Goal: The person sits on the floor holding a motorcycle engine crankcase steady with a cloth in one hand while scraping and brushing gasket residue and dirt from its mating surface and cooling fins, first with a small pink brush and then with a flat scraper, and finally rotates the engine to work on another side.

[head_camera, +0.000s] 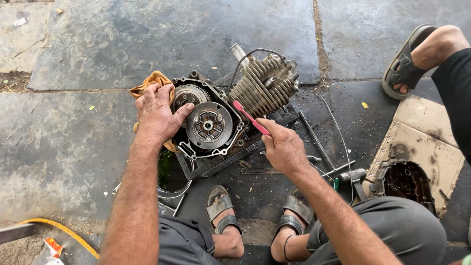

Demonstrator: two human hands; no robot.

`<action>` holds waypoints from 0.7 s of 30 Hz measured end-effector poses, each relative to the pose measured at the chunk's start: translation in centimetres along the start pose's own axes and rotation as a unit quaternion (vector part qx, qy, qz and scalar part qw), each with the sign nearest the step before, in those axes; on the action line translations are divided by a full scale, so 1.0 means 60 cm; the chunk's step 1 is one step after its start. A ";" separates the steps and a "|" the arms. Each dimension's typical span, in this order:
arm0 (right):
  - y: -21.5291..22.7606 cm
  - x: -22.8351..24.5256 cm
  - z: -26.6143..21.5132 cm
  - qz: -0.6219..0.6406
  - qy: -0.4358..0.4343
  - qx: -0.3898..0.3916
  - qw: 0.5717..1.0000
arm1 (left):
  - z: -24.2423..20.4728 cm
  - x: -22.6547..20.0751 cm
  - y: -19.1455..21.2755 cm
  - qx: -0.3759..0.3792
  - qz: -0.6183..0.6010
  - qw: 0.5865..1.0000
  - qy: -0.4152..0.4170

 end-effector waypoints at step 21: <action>-0.046 0.016 0.073 -0.178 -0.085 0.166 0.966 | 0.014 0.013 -0.016 -0.071 0.024 0.994 -0.082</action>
Point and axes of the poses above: each hand's wrist, its own z-axis towards the middle knuckle, its own y-axis out of the back of the hand, x = y × z, the point moved 5 cm from there along z, towards the middle knuckle, and after that the axes turned 3 degrees about z, right-handed, at the moved point
